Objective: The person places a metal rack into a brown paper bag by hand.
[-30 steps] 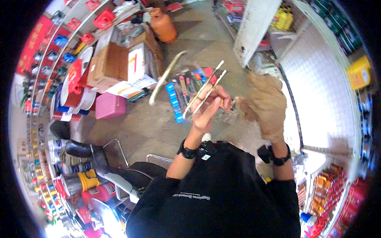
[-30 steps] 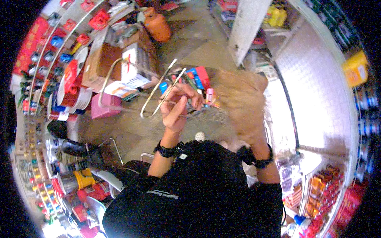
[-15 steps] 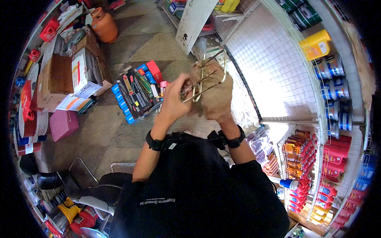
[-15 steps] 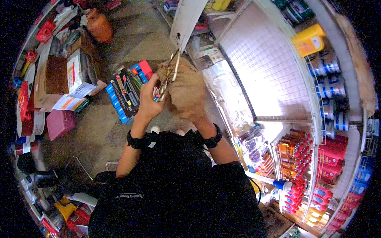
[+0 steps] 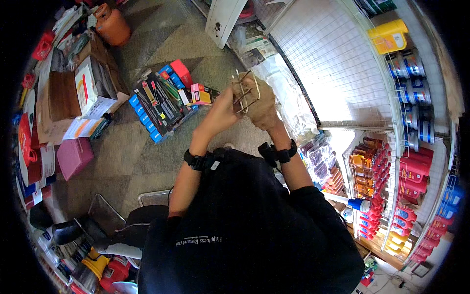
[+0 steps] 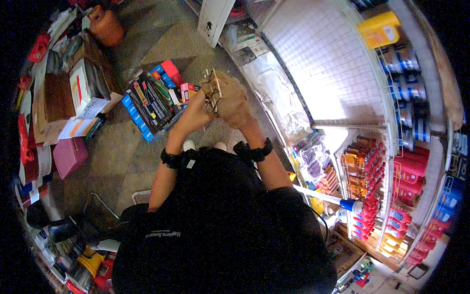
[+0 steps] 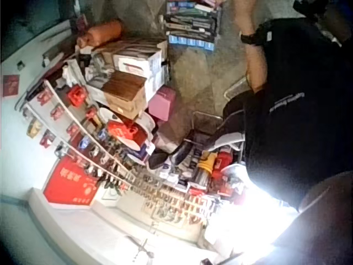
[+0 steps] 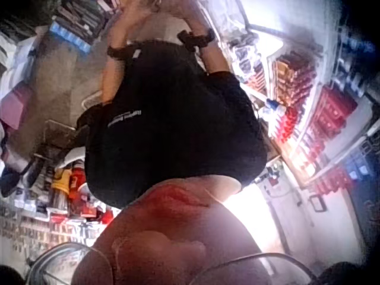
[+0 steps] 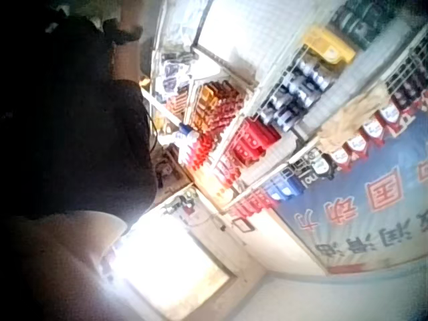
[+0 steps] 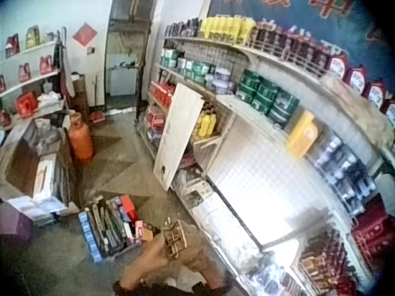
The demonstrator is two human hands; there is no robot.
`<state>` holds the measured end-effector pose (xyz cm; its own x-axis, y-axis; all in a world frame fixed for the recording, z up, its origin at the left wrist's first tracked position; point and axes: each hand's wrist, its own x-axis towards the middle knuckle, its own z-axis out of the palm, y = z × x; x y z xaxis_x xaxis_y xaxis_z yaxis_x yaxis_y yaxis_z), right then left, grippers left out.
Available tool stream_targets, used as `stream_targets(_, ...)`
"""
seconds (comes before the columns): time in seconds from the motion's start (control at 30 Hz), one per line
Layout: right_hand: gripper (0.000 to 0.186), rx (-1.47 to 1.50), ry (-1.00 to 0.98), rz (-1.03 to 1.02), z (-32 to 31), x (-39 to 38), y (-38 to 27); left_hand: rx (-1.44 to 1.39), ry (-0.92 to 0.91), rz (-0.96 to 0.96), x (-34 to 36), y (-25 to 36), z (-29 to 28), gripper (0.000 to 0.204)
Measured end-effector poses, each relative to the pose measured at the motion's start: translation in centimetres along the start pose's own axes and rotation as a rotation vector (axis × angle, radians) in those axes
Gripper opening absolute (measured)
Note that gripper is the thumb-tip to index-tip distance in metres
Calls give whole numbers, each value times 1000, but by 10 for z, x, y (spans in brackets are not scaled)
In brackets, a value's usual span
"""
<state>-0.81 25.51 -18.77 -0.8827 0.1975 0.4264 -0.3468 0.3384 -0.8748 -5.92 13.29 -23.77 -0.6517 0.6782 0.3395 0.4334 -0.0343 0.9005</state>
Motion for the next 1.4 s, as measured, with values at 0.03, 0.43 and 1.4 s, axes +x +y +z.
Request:
stream_targets(0.03, 22, -334, -120, -26, -8, 1, 2, 11, -9, -6, -1, -4, 2, 49)
stream_targets(0.43, 18, -596, -198, 86, -26, -7, -2, -126, -86, -50, -26, -71, 27, 55)
stream_targets(1.4, 19, -641, -38, -91, 26, -5, 23, -128, -76, -87, -44, -92, -2, 48)
